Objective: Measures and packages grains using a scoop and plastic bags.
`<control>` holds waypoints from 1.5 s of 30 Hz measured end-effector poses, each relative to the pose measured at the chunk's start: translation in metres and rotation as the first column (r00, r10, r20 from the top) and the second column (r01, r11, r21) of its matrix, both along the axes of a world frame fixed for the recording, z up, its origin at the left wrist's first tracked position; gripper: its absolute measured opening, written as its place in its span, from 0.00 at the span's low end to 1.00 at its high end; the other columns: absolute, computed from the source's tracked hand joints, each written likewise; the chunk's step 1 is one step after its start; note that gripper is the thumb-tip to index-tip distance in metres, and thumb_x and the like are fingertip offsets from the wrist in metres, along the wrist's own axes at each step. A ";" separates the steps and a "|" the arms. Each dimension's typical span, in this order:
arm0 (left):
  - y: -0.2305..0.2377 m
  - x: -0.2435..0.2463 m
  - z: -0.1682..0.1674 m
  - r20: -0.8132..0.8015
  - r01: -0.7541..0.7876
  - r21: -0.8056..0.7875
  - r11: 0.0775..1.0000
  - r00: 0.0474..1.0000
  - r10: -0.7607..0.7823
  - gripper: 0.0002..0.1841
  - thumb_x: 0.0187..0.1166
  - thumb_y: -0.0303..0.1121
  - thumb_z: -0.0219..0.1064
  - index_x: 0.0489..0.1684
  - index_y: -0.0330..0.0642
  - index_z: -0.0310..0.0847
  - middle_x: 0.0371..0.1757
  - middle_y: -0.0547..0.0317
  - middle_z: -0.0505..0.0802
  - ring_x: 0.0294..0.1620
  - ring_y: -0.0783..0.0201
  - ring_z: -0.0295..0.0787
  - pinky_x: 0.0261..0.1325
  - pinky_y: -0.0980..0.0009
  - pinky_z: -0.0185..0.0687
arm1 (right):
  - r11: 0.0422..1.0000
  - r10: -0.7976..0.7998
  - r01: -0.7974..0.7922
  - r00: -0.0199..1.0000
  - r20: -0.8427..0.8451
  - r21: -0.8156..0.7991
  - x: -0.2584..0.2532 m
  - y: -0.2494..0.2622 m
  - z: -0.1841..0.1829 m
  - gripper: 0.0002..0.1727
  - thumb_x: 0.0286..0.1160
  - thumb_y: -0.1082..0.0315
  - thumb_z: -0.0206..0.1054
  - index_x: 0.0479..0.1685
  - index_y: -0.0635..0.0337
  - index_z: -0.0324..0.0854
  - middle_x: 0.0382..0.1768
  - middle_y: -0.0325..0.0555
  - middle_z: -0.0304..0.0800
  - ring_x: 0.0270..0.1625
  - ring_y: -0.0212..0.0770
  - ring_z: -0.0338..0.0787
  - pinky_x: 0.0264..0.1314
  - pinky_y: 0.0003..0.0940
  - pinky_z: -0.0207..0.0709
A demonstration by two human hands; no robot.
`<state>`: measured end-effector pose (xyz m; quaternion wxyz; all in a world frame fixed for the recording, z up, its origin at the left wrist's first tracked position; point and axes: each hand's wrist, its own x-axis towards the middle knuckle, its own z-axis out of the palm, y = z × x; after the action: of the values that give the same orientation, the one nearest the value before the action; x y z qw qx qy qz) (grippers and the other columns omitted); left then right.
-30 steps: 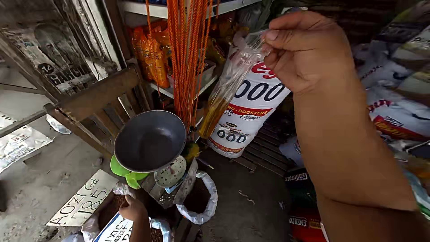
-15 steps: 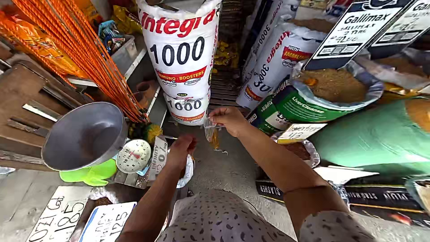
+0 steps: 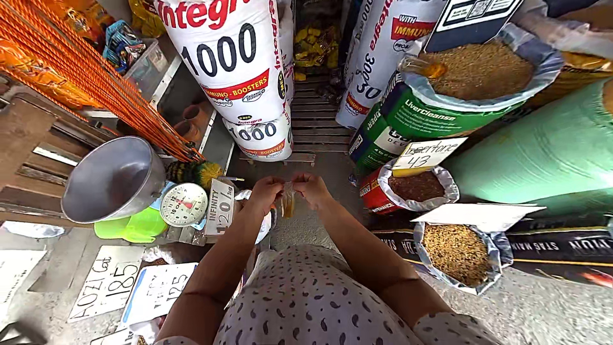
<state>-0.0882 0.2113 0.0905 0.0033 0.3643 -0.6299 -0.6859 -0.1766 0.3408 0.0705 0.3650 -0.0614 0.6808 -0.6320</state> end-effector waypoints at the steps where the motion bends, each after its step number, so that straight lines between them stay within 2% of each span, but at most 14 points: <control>1: 0.003 0.002 -0.001 0.000 0.037 -0.082 0.996 0.999 -0.037 0.08 0.80 0.21 0.65 0.53 0.34 0.83 0.40 0.53 0.88 0.34 0.66 0.84 0.43 0.70 0.84 | 1.000 0.012 -0.011 1.000 -0.008 0.018 0.000 0.003 -0.001 0.12 0.71 0.81 0.72 0.52 0.65 0.83 0.42 0.47 0.87 0.36 0.34 0.81 0.39 0.30 0.77; 5: 0.016 0.019 0.014 -0.100 0.046 -0.371 0.927 0.991 -0.089 0.05 0.79 0.24 0.67 0.46 0.38 0.88 0.39 0.55 0.89 0.36 0.65 0.83 0.43 0.66 0.81 | 0.998 0.051 -0.050 0.998 -0.033 0.043 -0.001 0.014 -0.004 0.13 0.70 0.81 0.72 0.53 0.67 0.84 0.44 0.50 0.88 0.41 0.38 0.85 0.47 0.36 0.81; 7: 0.019 0.029 0.026 -0.095 0.104 -0.547 0.831 0.978 -0.185 0.06 0.79 0.25 0.67 0.44 0.42 0.89 0.45 0.57 0.88 0.40 0.66 0.84 0.45 0.66 0.82 | 0.997 0.066 -0.064 0.997 -0.047 0.041 -0.002 0.020 -0.005 0.13 0.70 0.81 0.72 0.53 0.67 0.84 0.45 0.51 0.89 0.42 0.38 0.85 0.48 0.37 0.81; 10: 0.031 0.032 0.033 0.161 0.366 -0.731 0.576 0.913 -0.375 0.14 0.72 0.34 0.77 0.55 0.49 0.91 0.62 0.49 0.83 0.46 0.59 0.85 0.47 0.61 0.85 | 0.994 0.098 -0.094 0.993 -0.070 0.057 -0.007 0.030 -0.007 0.13 0.70 0.80 0.73 0.53 0.66 0.85 0.45 0.51 0.90 0.44 0.39 0.87 0.50 0.38 0.82; 13: 0.049 0.018 0.022 0.413 0.564 -0.745 0.356 0.809 -0.418 0.17 0.76 0.39 0.77 0.61 0.48 0.90 0.80 0.42 0.75 0.66 0.47 0.86 0.66 0.50 0.85 | 0.990 0.123 -0.116 0.988 -0.088 0.081 -0.013 0.044 -0.006 0.11 0.71 0.78 0.74 0.51 0.64 0.86 0.44 0.50 0.91 0.44 0.40 0.88 0.51 0.41 0.83; 15: 0.056 0.008 0.007 0.408 0.554 -0.783 0.283 0.800 -0.439 0.09 0.82 0.34 0.70 0.49 0.40 0.93 0.76 0.41 0.81 0.68 0.45 0.86 0.70 0.49 0.83 | 0.988 0.122 -0.110 0.987 -0.105 0.110 -0.018 0.055 -0.006 0.11 0.71 0.77 0.73 0.51 0.63 0.86 0.42 0.50 0.91 0.42 0.40 0.88 0.49 0.41 0.83; 17: 0.061 0.001 -0.005 0.338 0.496 -0.838 0.227 0.798 -0.499 0.09 0.84 0.30 0.67 0.42 0.35 0.92 0.60 0.43 0.90 0.62 0.46 0.89 0.67 0.49 0.84 | 0.986 0.103 -0.084 0.986 -0.129 0.146 -0.023 0.066 -0.008 0.11 0.72 0.77 0.73 0.51 0.63 0.86 0.42 0.50 0.91 0.41 0.41 0.88 0.47 0.42 0.83; 19: 0.071 -0.006 -0.007 0.331 0.509 -0.836 0.203 0.765 -0.552 0.10 0.85 0.30 0.65 0.42 0.33 0.91 0.52 0.44 0.93 0.59 0.47 0.90 0.67 0.50 0.84 | 0.979 0.078 -0.039 0.979 -0.189 0.201 -0.027 0.079 -0.010 0.12 0.70 0.76 0.73 0.51 0.61 0.87 0.45 0.50 0.92 0.44 0.44 0.90 0.48 0.48 0.83; 23: 0.087 -0.020 -0.010 0.346 0.547 -0.823 0.151 0.695 -0.631 0.10 0.85 0.29 0.64 0.43 0.32 0.90 0.51 0.42 0.93 0.57 0.45 0.92 0.64 0.48 0.85 | 0.957 0.077 0.014 0.951 -0.298 0.291 -0.033 0.096 -0.004 0.12 0.70 0.76 0.71 0.51 0.61 0.88 0.46 0.51 0.94 0.47 0.49 0.91 0.48 0.55 0.83; 28: 0.076 -0.033 0.001 0.301 0.525 -0.838 0.146 0.669 -0.680 0.10 0.85 0.28 0.64 0.42 0.31 0.90 0.49 0.41 0.93 0.54 0.46 0.93 0.62 0.49 0.86 | 0.965 0.079 0.003 0.951 -0.300 0.264 -0.037 0.099 0.008 0.09 0.73 0.76 0.68 0.48 0.59 0.89 0.49 0.50 0.92 0.46 0.47 0.89 0.47 0.51 0.81; 32: 0.059 -0.034 0.015 0.287 0.527 -0.838 0.137 0.641 -0.712 0.09 0.85 0.28 0.65 0.42 0.33 0.91 0.47 0.43 0.94 0.52 0.47 0.93 0.60 0.50 0.86 | 0.938 0.295 -0.130 0.785 -0.544 0.320 -0.039 0.097 0.023 0.08 0.74 0.78 0.68 0.35 0.60 0.92 0.59 0.51 0.89 0.59 0.49 0.88 0.60 0.52 0.83; 37: 0.035 -0.030 0.022 0.246 0.523 -0.840 0.146 0.607 -0.756 0.07 0.83 0.25 0.65 0.43 0.36 0.92 0.45 0.45 0.94 0.50 0.49 0.93 0.60 0.50 0.87 | 0.837 0.516 -0.275 0.685 -0.515 0.473 -0.039 0.074 0.045 0.11 0.79 0.75 0.64 0.44 0.61 0.94 0.52 0.53 0.92 0.58 0.50 0.90 0.64 0.55 0.80; 40: 0.023 -0.027 0.034 0.373 0.610 -0.788 0.085 0.582 -0.723 0.10 0.85 0.27 0.64 0.51 0.41 0.94 0.50 0.47 0.95 0.57 0.49 0.92 0.67 0.49 0.83 | 0.833 0.525 -0.279 0.674 -0.521 0.478 -0.035 0.060 0.048 0.11 0.78 0.74 0.64 0.45 0.61 0.94 0.51 0.52 0.94 0.57 0.49 0.91 0.64 0.54 0.81; 45: 0.000 -0.018 0.034 0.226 0.472 -0.867 0.157 0.656 -0.720 0.05 0.80 0.26 0.71 0.37 0.37 0.94 0.45 0.46 0.95 0.52 0.50 0.93 0.62 0.50 0.86 | 0.827 0.548 -0.294 0.614 -0.569 0.479 -0.034 0.043 0.056 0.10 0.80 0.72 0.65 0.42 0.62 0.94 0.50 0.54 0.93 0.56 0.50 0.90 0.62 0.53 0.81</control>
<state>-0.1060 0.2116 0.1242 -0.0065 -0.0608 -0.9696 -0.2369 -0.2103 0.3837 0.1267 0.2320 -0.3872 0.8288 -0.3306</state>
